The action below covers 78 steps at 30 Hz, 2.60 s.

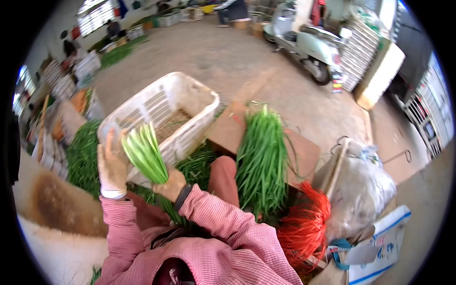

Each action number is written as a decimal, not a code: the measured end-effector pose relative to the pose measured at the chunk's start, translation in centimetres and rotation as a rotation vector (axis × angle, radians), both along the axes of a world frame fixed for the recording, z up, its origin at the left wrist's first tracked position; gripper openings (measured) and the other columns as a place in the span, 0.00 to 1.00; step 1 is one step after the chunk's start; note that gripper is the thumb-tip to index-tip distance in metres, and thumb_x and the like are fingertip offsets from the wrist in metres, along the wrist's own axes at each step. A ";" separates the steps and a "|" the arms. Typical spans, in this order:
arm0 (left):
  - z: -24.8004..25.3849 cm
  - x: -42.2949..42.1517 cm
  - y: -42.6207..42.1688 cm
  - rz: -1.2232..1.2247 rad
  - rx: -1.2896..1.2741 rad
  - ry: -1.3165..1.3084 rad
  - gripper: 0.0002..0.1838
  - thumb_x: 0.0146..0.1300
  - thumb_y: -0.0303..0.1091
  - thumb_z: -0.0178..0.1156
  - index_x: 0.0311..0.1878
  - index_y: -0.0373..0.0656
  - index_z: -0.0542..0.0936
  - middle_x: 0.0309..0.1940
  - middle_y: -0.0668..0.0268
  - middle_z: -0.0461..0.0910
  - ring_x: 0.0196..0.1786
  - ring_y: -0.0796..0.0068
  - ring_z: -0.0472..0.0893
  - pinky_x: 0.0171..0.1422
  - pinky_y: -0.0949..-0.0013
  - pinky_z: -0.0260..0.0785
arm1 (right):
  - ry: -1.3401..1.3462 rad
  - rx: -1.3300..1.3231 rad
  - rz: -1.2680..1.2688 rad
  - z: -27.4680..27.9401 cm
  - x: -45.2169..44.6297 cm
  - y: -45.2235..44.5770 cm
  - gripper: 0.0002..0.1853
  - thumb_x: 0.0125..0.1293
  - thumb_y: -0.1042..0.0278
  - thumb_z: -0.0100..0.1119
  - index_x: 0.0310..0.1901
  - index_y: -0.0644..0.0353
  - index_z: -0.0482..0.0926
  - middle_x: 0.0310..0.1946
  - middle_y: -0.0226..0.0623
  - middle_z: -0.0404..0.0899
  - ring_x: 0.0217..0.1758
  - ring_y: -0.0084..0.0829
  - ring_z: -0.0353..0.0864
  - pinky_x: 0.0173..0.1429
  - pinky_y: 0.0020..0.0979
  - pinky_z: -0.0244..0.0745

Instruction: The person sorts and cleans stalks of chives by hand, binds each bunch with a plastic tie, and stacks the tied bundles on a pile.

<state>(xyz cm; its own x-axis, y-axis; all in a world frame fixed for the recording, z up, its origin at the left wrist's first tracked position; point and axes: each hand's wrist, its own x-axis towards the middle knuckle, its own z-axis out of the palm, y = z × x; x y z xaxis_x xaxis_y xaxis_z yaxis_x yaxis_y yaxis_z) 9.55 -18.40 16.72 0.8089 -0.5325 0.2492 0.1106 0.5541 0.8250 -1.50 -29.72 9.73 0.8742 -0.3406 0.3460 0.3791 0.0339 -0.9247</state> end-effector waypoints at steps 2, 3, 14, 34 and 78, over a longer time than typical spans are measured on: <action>0.4 1.7 -1.6 0.078 -0.014 -0.026 0.38 0.57 0.60 0.44 0.63 0.42 0.52 0.62 0.52 0.52 0.65 0.60 0.50 0.67 0.49 0.32 | -0.007 0.156 0.001 1.8 0.4 -4.4 0.20 0.48 0.70 0.58 0.46 0.60 0.70 0.37 0.36 0.75 0.38 0.30 0.75 0.41 0.29 0.71; 0.5 2.3 -2.7 0.065 -0.013 -0.026 0.38 0.57 0.60 0.44 0.63 0.42 0.52 0.62 0.52 0.52 0.65 0.60 0.50 0.67 0.49 0.32 | 0.004 0.056 -0.104 3.8 -1.1 -7.3 0.19 0.47 0.71 0.60 0.43 0.62 0.71 0.35 0.34 0.75 0.36 0.28 0.74 0.39 0.28 0.71; -9.5 -1.0 -28.0 -0.397 0.316 0.190 0.48 0.49 0.61 0.54 0.65 0.41 0.46 0.65 0.59 0.45 0.68 0.65 0.43 0.68 0.59 0.31 | 0.458 0.273 -0.788 5.4 -12.2 -28.7 0.12 0.48 0.76 0.61 0.36 0.65 0.74 0.24 0.36 0.76 0.20 0.27 0.74 0.23 0.26 0.71; -21.5 -4.8 -45.6 -0.140 1.499 -0.364 0.69 0.27 0.71 0.62 0.64 0.34 0.38 0.64 0.45 0.43 0.67 0.55 0.44 0.68 0.58 0.39 | 0.992 -0.768 -1.347 -12.8 -7.1 -37.5 0.30 0.57 0.59 0.50 0.56 0.73 0.57 0.56 0.58 0.58 0.57 0.53 0.59 0.59 0.42 0.56; -21.0 -5.8 -40.3 -0.142 1.267 -0.327 0.68 0.27 0.65 0.67 0.65 0.41 0.37 0.64 0.51 0.43 0.68 0.60 0.43 0.67 0.51 0.33 | 1.511 -0.241 -0.966 -19.8 -7.9 -43.5 0.17 0.48 0.58 0.60 0.36 0.62 0.79 0.36 0.50 0.76 0.44 0.43 0.75 0.50 0.35 0.68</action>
